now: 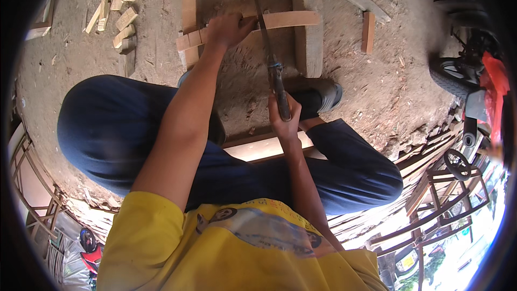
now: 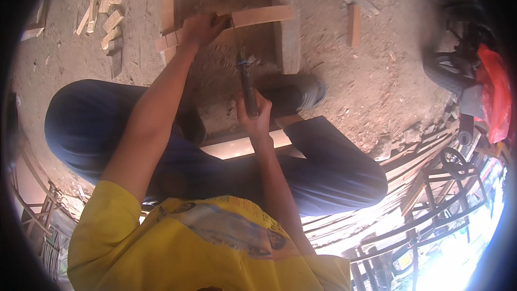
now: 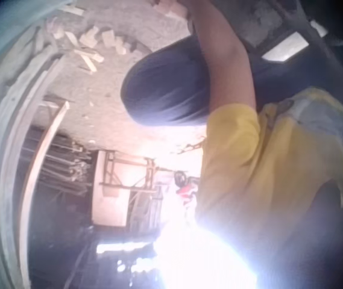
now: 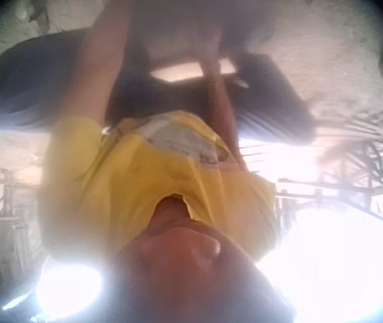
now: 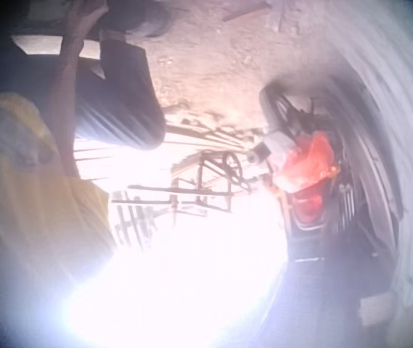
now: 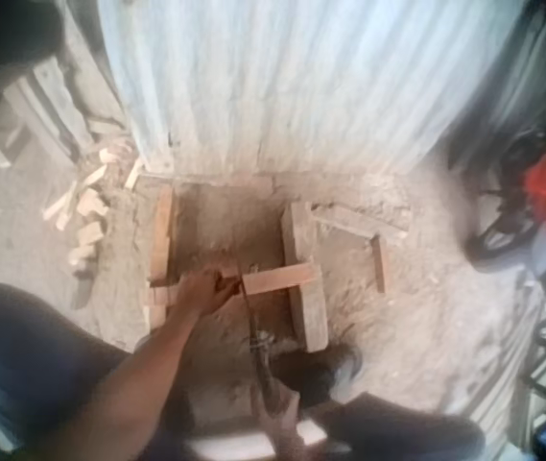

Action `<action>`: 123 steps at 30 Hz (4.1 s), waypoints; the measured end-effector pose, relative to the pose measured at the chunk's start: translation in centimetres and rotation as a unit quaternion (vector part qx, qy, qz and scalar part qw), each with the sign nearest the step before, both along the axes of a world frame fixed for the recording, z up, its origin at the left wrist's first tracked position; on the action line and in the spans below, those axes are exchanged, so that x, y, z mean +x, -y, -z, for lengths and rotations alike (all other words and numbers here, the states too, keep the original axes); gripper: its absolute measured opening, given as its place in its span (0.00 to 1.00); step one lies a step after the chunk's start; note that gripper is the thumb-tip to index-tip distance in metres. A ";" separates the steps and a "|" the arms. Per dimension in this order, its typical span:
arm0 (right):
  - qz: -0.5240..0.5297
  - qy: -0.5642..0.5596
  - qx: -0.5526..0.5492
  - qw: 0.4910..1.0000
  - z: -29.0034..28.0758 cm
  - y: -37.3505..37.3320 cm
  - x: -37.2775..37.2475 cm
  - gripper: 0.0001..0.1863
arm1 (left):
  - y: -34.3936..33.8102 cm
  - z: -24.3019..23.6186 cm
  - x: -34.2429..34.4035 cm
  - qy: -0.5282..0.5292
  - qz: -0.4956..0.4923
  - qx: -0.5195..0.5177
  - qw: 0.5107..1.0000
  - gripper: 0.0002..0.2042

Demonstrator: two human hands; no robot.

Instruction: The person sits on the ground and uses a hand saw to cut a small piece of wood held between their legs. They repeatedly saw back and forth to make a cut in the wood.

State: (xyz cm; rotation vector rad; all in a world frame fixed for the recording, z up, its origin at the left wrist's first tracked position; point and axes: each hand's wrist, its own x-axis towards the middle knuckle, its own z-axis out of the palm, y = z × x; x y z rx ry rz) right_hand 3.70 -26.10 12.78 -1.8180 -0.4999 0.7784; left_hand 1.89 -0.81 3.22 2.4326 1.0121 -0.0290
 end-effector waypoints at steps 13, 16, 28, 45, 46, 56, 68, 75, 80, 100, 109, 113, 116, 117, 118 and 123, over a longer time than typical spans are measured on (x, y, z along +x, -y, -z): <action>-0.003 0.025 0.009 1.000 0.6 0.4 -0.5 0.10 | 0.2 -0.5 0.0 0.002 -0.005 -0.006 1.000 0.31; -0.015 0.049 0.000 0.999 0.9 0.4 -0.1 0.10 | 0.4 -0.2 -0.1 0.009 -0.003 -0.003 1.000 0.31; -0.024 0.047 -0.004 0.999 1.0 0.2 0.0 0.10 | 0.1 -0.6 0.1 0.001 -0.003 -0.017 1.000 0.30; -0.025 0.024 -0.008 0.999 0.4 -0.8 1.1 0.09 | 0.0 -0.3 0.2 0.000 0.000 -0.004 1.000 0.29; -0.024 0.041 -0.017 0.999 0.7 0.5 0.7 0.08 | 0.0 -0.2 0.3 0.002 -0.001 0.003 1.000 0.29; -0.025 0.020 -0.001 0.999 0.4 -1.1 1.0 0.09 | 0.0 0.5 0.1 -0.004 -0.012 0.014 1.000 0.31; -0.038 0.084 -0.019 0.996 0.1 -0.3 1.0 0.10 | -0.2 0.4 0.4 -0.004 -0.017 0.021 1.000 0.31; -0.025 0.032 0.001 0.999 1.0 -1.4 2.0 0.09 | -0.3 -0.3 0.7 -0.023 -0.011 -0.012 1.000 0.31; -0.013 0.092 -0.005 0.996 1.0 0.5 0.6 0.09 | -0.2 -0.1 0.5 -0.009 -0.016 -0.004 1.000 0.30; -0.030 0.047 -0.021 0.998 0.1 -0.9 1.2 0.08 | -0.4 -0.3 0.6 -0.026 -0.012 -0.010 1.000 0.30; -0.043 0.017 -0.019 0.999 0.2 -2.0 2.1 0.08 | -0.3 -0.3 0.9 -0.036 -0.041 -0.017 0.998 0.29; -0.033 0.080 -0.026 0.996 -0.3 0.6 1.0 0.08 | -0.4 0.5 0.9 -0.012 -0.054 0.001 0.998 0.27; -0.023 0.081 -0.018 0.996 0.3 0.1 1.4 0.09 | -0.4 0.2 0.8 0.008 -0.054 0.004 0.999 0.28; -0.030 0.071 -0.017 0.997 0.5 -0.9 1.8 0.09 | 0.0 0.1 0.8 0.014 -0.051 -0.001 0.999 0.28; -0.038 0.062 -0.014 0.997 0.7 -2.2 2.4 0.09 | 0.0 0.0 0.8 0.002 -0.054 -0.011 0.998 0.28; -0.021 0.056 -0.004 0.998 -0.7 -2.9 2.0 0.09 | -0.7 -0.2 1.3 -0.029 -0.090 -0.072 0.993 0.28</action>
